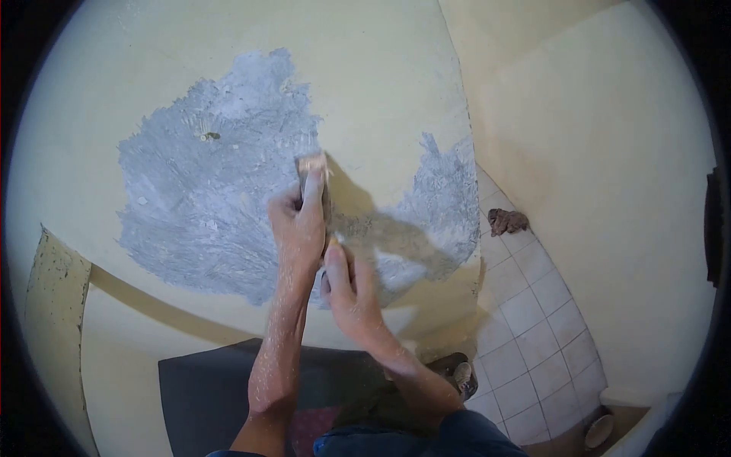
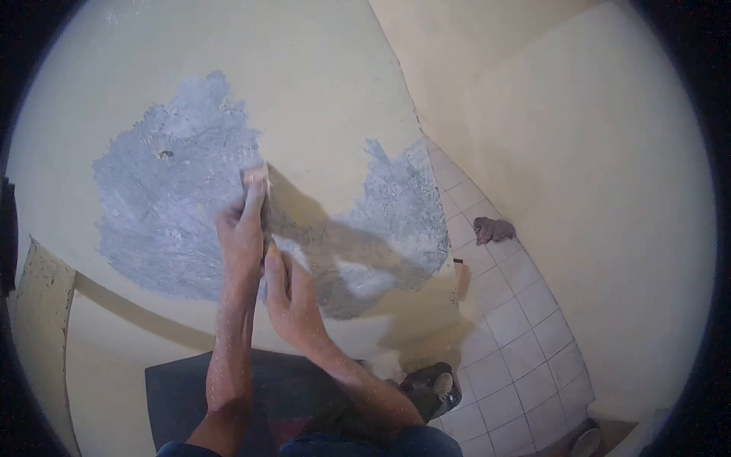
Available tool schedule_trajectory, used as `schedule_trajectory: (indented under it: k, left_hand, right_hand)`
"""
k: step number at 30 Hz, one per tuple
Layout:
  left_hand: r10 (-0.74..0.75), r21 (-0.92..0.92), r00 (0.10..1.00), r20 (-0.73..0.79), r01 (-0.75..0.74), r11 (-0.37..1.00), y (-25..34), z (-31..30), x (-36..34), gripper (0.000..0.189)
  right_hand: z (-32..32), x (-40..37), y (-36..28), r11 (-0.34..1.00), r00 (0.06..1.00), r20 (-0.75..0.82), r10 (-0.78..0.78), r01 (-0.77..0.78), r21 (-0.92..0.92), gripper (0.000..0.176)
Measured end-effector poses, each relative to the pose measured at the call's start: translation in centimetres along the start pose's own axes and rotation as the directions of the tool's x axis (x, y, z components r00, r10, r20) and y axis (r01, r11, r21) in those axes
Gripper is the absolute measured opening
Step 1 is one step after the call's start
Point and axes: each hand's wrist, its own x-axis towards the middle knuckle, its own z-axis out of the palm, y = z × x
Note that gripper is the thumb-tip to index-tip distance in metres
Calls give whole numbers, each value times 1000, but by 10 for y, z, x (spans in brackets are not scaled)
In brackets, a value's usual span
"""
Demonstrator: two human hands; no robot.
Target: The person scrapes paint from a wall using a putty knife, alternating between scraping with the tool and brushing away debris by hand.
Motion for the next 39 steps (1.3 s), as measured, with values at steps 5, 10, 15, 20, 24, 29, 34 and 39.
schedule_trajectory:
  k: [5, 10, 15, 20, 24, 29, 34, 39]
  left_hand:
    - [11, 71, 999, -52, -7, 997, 10, 5, 5, 46]
    - [20, 132, 998, -63, -11, 991, -1, -2, -10, 44]
    - [-6, 61, 999, -33, 8, 998, 15, 5, 3, 45]
    - [42, 179, 999, 17, -44, 983, 7, 0, -1, 45]
    - [20, 124, 1000, -9, -18, 992, 5, 2, 0, 45]
    - [18, 120, 1000, 3, -18, 993, -4, 4, -8, 44]
    - [53, -11, 997, -48, -54, 999, 4, 15, -8, 43]
    - [-133, 164, 991, -25, 135, 977, -60, 9, -57, 46]
  right_hand:
    - [-8, 20, 12, 993, 995, 13, -102, 102, -53, 35]
    - [-8, -3, -1, 987, 990, 86, 114, -123, 104, 35]
    - [-9, 11, 2, 998, 997, 61, 38, -41, 57, 34]
    - [-2, 0, 5, 963, 983, 71, 171, -182, 198, 33]
    - [-10, 17, 4, 996, 995, 91, 31, -38, 77, 31]
    - [-6, 2, 10, 986, 996, 36, 82, -86, 140, 31]
    - [-16, 8, -4, 994, 995, 80, 65, -71, 86, 31]
    - [-61, -30, 51, 992, 998, 34, -49, 53, -112, 31]
